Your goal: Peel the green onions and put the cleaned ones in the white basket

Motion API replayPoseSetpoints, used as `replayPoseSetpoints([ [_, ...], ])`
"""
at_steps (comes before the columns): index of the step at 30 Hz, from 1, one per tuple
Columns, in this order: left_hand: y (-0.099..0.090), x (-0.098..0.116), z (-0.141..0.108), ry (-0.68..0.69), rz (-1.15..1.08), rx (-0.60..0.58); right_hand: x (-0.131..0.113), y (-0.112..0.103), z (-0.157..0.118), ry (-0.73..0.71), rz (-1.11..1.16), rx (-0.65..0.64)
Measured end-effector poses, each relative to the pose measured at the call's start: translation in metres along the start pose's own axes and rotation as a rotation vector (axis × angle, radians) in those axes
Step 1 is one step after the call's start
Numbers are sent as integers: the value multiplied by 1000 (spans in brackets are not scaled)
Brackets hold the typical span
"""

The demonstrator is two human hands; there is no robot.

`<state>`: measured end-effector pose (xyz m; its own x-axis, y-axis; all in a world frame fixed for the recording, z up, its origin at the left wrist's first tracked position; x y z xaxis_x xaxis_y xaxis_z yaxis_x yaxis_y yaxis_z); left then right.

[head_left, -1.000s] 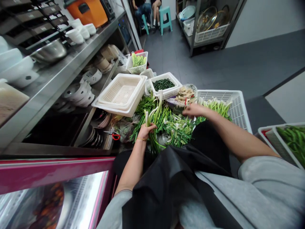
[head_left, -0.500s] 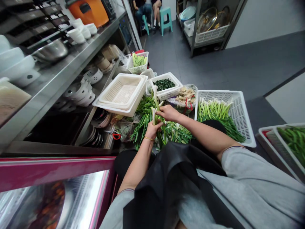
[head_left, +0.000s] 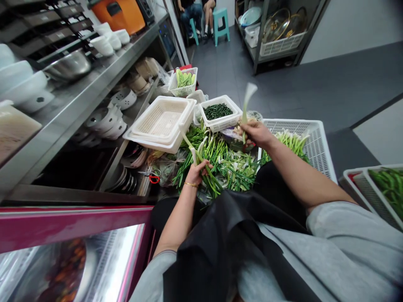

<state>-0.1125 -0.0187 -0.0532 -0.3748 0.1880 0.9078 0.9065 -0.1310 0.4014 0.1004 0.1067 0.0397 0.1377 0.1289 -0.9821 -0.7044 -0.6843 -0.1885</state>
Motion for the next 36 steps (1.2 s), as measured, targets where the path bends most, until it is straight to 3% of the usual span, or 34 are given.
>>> replayPoseSetpoints([
  [2,-4,5,1,19,9,9,23,8,2,164,-300,-83],
  [4,-5,9,2,15,44,9,29,18,9,211,-459,-91],
  [6,-2,7,1,-34,107,-9,5,25,22,94,-451,18],
  [9,12,-4,-2,-149,208,-104,-63,49,49,-215,-445,130],
  [10,16,-7,-3,-180,230,-138,-84,67,60,-286,-469,72],
  [12,18,-10,-7,-194,237,-167,-107,119,83,-332,-569,-201],
  [14,9,-4,-9,-150,210,-134,-108,173,98,-304,-671,-514],
  [16,-11,5,-11,-102,183,-70,-102,201,110,-314,-683,-674],
  [17,-23,10,-12,-94,180,-41,-100,200,120,-344,-633,-655],
  [19,-50,22,-15,-88,194,9,-89,168,148,-395,-445,-469],
  [21,-78,39,-16,-43,205,49,-52,117,181,-336,-252,-218],
  [23,-103,57,-15,41,171,72,17,82,212,-113,-173,-75],
  [24,-115,63,-13,78,129,82,62,77,224,80,-193,-72],
  [25,-125,65,-12,95,76,86,109,80,231,306,-260,-114],
  [27,-141,60,-6,76,-45,84,186,101,235,620,-389,-207],
  [29,-150,49,0,17,-145,77,238,129,238,759,-471,-251],
  [32,-163,38,7,-50,-216,136,283,159,245,863,-529,-255],
  [36,-178,41,12,-20,-200,246,307,159,247,932,-563,-271],
])
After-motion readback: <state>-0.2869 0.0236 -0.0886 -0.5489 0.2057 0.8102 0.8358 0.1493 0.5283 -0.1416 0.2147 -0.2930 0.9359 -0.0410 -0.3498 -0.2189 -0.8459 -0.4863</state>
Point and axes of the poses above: each hand's wrist, its own z-axis towards the middle knuckle, its own y-axis out of the palm, x = y × z, the point moved 9 cm from there along z, towards the middle knuckle, and after that the axes turned 15 degrees about -x, right-handed, at the moved point
